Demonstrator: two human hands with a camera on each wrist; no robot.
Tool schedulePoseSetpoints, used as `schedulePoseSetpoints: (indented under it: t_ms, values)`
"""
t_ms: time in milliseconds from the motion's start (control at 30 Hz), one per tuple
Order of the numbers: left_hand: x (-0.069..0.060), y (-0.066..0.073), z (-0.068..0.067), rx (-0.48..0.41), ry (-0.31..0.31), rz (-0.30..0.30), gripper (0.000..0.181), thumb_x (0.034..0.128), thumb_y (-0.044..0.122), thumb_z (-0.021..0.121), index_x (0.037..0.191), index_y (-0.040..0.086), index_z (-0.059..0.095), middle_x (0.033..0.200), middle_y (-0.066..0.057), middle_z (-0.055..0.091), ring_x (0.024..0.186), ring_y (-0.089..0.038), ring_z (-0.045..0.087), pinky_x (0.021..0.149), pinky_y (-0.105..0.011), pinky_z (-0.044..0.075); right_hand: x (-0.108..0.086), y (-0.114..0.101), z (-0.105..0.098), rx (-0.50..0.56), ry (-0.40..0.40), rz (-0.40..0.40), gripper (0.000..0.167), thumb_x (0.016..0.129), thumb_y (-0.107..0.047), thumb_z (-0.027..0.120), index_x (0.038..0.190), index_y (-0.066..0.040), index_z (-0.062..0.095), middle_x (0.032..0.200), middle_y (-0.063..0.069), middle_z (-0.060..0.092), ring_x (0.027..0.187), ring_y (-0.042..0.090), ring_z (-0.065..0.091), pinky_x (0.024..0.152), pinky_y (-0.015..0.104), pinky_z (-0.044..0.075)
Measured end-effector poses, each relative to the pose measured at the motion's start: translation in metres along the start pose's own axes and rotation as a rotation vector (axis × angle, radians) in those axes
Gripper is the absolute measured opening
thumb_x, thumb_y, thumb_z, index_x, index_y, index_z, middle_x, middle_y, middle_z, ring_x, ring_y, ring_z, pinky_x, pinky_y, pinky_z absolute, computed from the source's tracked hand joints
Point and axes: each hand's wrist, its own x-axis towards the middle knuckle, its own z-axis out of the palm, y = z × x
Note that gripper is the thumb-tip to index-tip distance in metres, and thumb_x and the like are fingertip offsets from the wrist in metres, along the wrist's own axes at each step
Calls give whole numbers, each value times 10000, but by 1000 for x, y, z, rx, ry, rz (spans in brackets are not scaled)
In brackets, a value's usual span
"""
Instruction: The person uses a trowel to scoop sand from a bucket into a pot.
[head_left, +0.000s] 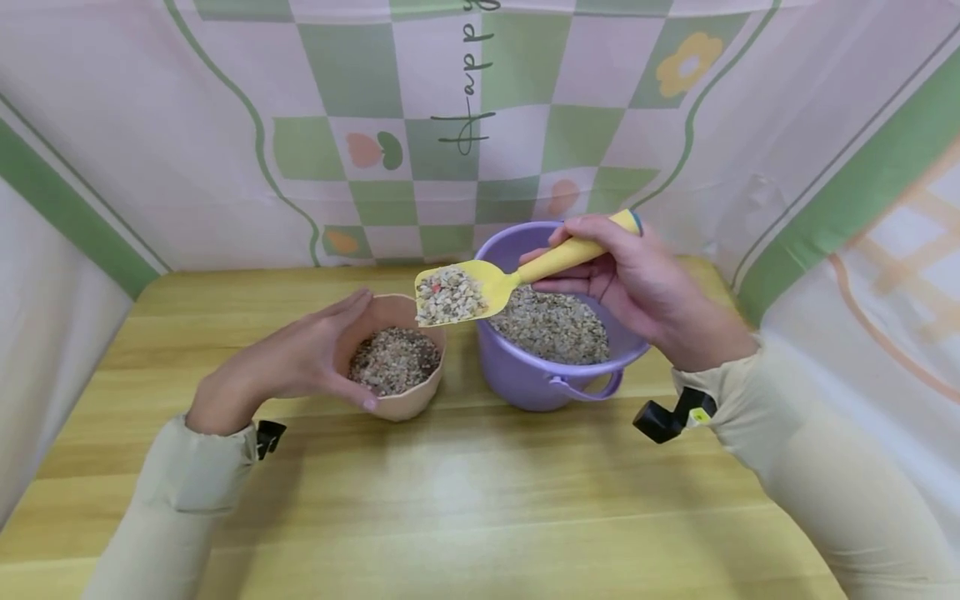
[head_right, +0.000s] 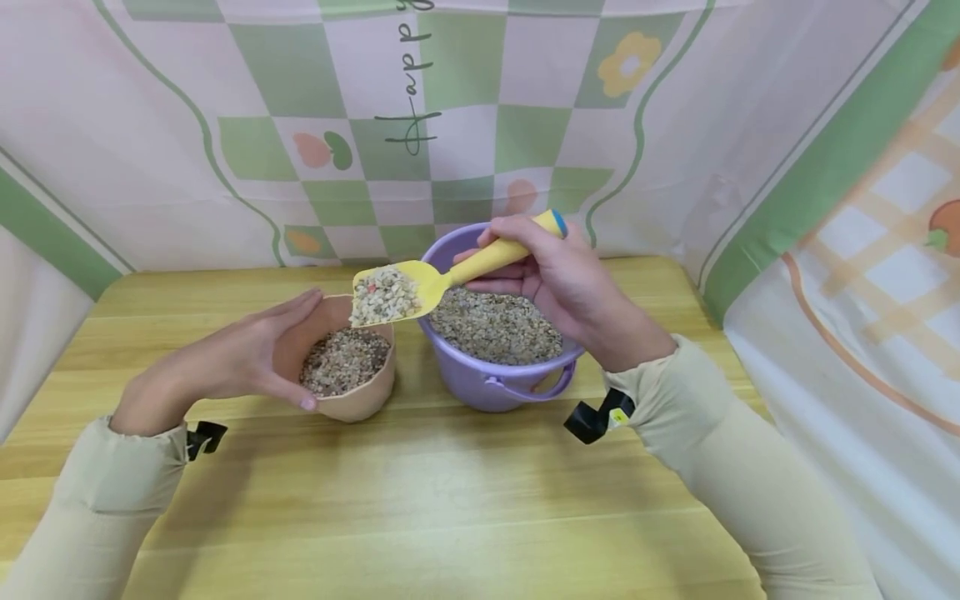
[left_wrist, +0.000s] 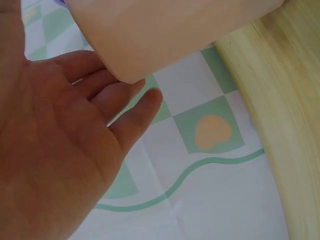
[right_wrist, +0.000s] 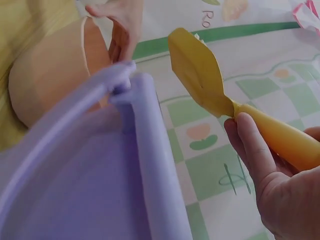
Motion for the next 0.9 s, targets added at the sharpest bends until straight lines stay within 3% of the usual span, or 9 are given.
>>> schedulePoseSetpoints:
  t_ms: [133,233,633,900]
  values:
    - [-4,-1,0,28,-28,-130,1350,596,601,892,1581,18,176,1626,-170,209,1454,-381,267,1144,-559,295,2,3,8,-15,40,5,271,1027,-83,523,878,72,687,932,277,717,961,379,714,870,491,552]
    - [-5,-1,0,42,-41,-166,1387,601,637,869,1592,24,118,1641,-178,139,1471,-401,208,1158,-568,261,3,5,14,-25,45,4,253,1016,-80,547,872,69,693,916,260,723,944,369,720,855,486,558]
    - [-4,1,1,56,-42,-209,1393,587,599,890,1581,-7,126,1636,-212,102,1472,-437,163,1175,-582,191,9,14,30,-127,76,-3,178,986,-81,595,937,52,703,920,226,727,876,342,735,816,465,576]
    - [-5,-3,4,49,-20,-160,1376,594,564,903,1576,-22,137,1625,-235,130,1459,-456,192,1166,-591,210,12,20,34,-185,145,-2,161,984,-81,597,938,22,712,903,167,709,846,331,737,780,439,589]
